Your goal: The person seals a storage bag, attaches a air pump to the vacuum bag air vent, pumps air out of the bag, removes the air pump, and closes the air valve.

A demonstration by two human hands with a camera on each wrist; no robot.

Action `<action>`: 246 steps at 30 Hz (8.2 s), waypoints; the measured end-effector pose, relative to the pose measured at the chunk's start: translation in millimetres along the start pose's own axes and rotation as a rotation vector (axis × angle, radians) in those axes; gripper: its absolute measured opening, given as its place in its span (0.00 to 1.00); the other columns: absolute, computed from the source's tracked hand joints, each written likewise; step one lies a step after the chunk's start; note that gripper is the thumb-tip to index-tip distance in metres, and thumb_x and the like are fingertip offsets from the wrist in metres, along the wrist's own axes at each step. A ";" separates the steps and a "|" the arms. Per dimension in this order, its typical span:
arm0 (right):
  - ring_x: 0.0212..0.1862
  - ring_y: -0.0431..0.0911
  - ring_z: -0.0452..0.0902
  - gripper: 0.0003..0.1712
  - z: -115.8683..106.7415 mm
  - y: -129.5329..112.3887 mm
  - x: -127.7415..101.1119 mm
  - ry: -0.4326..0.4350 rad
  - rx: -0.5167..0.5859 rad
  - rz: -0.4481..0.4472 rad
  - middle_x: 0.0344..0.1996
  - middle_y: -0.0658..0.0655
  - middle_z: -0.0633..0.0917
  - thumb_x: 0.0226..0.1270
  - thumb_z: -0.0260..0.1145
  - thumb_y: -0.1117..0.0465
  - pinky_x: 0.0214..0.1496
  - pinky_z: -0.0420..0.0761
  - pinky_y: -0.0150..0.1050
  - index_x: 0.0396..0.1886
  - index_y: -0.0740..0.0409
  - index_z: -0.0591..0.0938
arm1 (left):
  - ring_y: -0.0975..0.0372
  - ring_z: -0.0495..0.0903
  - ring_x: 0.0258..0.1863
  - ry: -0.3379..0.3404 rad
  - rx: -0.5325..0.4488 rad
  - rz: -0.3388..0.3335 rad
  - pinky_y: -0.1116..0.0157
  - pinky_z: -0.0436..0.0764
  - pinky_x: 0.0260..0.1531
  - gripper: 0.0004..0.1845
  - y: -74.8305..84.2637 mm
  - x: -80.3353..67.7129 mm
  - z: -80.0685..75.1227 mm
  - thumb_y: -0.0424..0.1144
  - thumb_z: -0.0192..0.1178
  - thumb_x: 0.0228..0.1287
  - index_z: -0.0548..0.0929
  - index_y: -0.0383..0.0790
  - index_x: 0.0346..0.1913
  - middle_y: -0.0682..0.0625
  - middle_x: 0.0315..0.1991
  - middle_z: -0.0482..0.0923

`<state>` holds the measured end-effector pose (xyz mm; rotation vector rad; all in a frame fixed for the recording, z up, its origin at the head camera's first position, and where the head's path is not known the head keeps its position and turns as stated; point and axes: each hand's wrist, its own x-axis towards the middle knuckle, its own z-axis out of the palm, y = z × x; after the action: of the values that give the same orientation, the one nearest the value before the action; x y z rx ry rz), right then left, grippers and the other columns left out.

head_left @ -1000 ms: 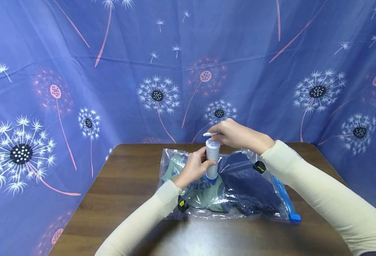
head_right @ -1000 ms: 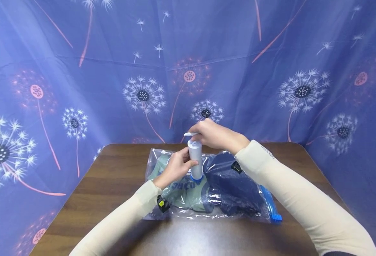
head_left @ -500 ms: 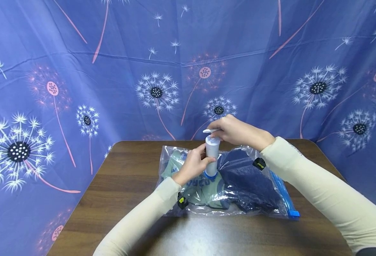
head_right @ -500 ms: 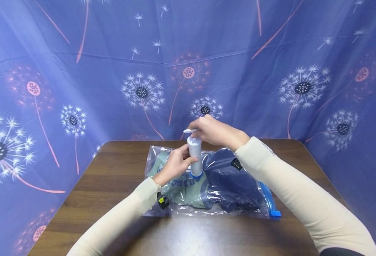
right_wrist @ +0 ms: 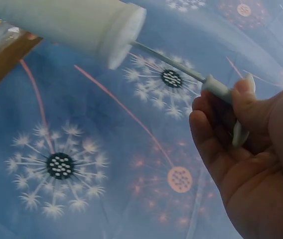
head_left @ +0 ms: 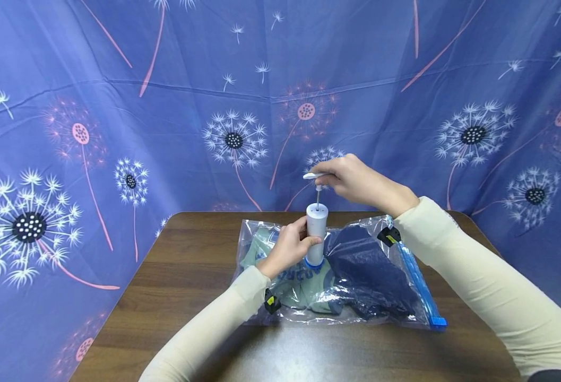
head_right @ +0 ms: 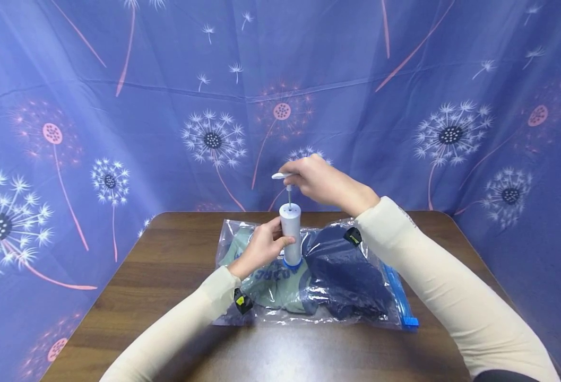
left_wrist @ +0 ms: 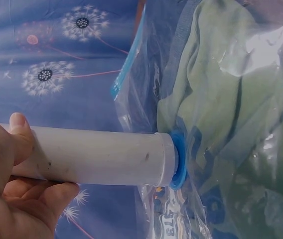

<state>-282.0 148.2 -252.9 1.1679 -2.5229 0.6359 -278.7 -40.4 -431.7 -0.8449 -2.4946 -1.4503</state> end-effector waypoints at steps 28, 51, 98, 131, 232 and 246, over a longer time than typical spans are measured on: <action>0.40 0.51 0.90 0.09 31.8 8.6 -1.1 -0.078 0.023 0.024 0.42 0.62 0.91 0.68 0.70 0.69 0.42 0.89 0.44 0.46 0.67 0.89 | 0.55 0.88 0.53 0.019 0.005 0.000 0.65 0.86 0.51 0.25 -4.8 2.3 -0.3 0.37 0.69 0.67 0.77 0.35 0.65 0.40 0.55 0.86; 0.37 0.48 0.89 0.13 5.0 -3.6 1.6 -0.049 0.045 0.019 0.41 0.61 0.92 0.73 0.65 0.71 0.36 0.86 0.39 0.54 0.67 0.87 | 0.54 0.88 0.54 0.027 -0.016 -0.012 0.65 0.86 0.51 0.23 -5.6 1.5 2.1 0.37 0.69 0.67 0.79 0.35 0.63 0.40 0.55 0.87; 0.46 0.53 0.90 0.12 37.3 19.1 -8.1 -0.115 0.056 0.036 0.47 0.63 0.90 0.70 0.69 0.69 0.45 0.89 0.43 0.51 0.67 0.88 | 0.54 0.87 0.55 0.022 0.009 -0.008 0.63 0.86 0.52 0.27 -5.8 4.4 1.5 0.37 0.68 0.68 0.76 0.35 0.67 0.39 0.57 0.86; 0.30 0.41 0.83 0.12 -34.0 -16.4 14.0 0.148 -0.030 -0.066 0.38 0.57 0.92 0.72 0.68 0.67 0.29 0.78 0.34 0.52 0.61 0.88 | 0.53 0.87 0.55 0.024 -0.004 -0.042 0.63 0.86 0.53 0.24 -1.7 0.5 2.7 0.36 0.68 0.69 0.77 0.35 0.65 0.38 0.57 0.85; 0.37 0.46 0.90 0.07 23.0 10.5 -1.3 -0.002 0.055 -0.011 0.37 0.57 0.92 0.71 0.70 0.66 0.38 0.88 0.42 0.46 0.61 0.88 | 0.55 0.88 0.53 0.024 0.005 -0.024 0.62 0.87 0.50 0.25 -5.4 1.2 2.0 0.37 0.68 0.69 0.77 0.37 0.66 0.41 0.55 0.87; 0.47 0.54 0.90 0.14 45.3 19.9 -9.4 -0.049 0.092 0.039 0.48 0.63 0.90 0.70 0.70 0.68 0.46 0.89 0.43 0.52 0.66 0.88 | 0.52 0.87 0.55 0.013 -0.024 -0.042 0.61 0.86 0.53 0.27 -1.8 0.4 0.9 0.36 0.67 0.69 0.75 0.34 0.68 0.39 0.58 0.85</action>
<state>-294.9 142.9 -301.3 1.1814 -2.5874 0.7492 -279.9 -40.2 -433.4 -0.7898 -2.5051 -1.4967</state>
